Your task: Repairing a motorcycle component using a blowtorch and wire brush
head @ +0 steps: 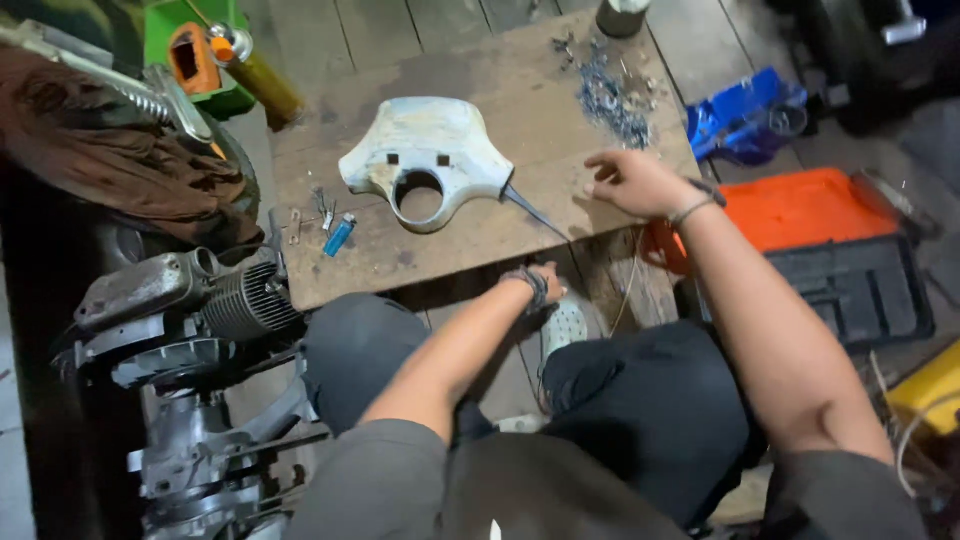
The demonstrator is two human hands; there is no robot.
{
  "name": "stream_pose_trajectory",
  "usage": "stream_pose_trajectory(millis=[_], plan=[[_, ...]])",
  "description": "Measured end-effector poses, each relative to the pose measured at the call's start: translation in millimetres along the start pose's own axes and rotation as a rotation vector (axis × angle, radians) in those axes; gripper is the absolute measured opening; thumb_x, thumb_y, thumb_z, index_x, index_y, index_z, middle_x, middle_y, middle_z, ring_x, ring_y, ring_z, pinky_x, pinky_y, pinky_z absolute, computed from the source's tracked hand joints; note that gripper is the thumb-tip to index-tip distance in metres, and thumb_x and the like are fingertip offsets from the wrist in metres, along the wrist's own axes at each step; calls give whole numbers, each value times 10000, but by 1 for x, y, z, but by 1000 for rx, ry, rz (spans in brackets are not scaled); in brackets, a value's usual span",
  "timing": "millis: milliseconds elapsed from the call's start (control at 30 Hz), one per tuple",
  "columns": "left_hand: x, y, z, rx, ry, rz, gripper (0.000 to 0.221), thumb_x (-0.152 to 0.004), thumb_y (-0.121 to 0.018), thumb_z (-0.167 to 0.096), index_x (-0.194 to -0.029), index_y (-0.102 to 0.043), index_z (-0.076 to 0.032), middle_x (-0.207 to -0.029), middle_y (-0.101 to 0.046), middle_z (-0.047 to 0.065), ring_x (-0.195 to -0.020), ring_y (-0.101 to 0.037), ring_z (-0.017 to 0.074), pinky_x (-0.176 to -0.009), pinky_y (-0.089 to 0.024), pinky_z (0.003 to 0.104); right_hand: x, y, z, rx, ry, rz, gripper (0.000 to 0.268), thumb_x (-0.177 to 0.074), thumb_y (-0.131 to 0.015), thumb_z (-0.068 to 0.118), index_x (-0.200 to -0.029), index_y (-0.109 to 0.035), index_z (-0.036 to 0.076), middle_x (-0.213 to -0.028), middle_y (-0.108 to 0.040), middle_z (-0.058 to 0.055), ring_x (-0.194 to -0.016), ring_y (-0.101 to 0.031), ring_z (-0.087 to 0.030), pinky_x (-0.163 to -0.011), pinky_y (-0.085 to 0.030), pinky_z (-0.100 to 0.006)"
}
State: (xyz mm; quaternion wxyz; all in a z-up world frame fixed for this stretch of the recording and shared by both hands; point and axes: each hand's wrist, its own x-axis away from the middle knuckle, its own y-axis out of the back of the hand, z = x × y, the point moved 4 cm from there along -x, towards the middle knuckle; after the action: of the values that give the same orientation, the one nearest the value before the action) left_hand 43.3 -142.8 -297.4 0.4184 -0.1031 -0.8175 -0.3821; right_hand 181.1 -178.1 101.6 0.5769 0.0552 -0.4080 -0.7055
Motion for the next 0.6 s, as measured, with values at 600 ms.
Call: stream_pose_trajectory(millis=[600], plan=[[68,81,-13,286,-87,-454,332,-982,-540,-381,-1110,-740,-150,-1109,-732,136,-1139,-698,353,-938,-584,471,-53,8,0,-221,-53,-52,448,-982,-665,170,-1404,-609,29,-1210,-716,-281,-1184,-672,-433,-990,-537,-540]])
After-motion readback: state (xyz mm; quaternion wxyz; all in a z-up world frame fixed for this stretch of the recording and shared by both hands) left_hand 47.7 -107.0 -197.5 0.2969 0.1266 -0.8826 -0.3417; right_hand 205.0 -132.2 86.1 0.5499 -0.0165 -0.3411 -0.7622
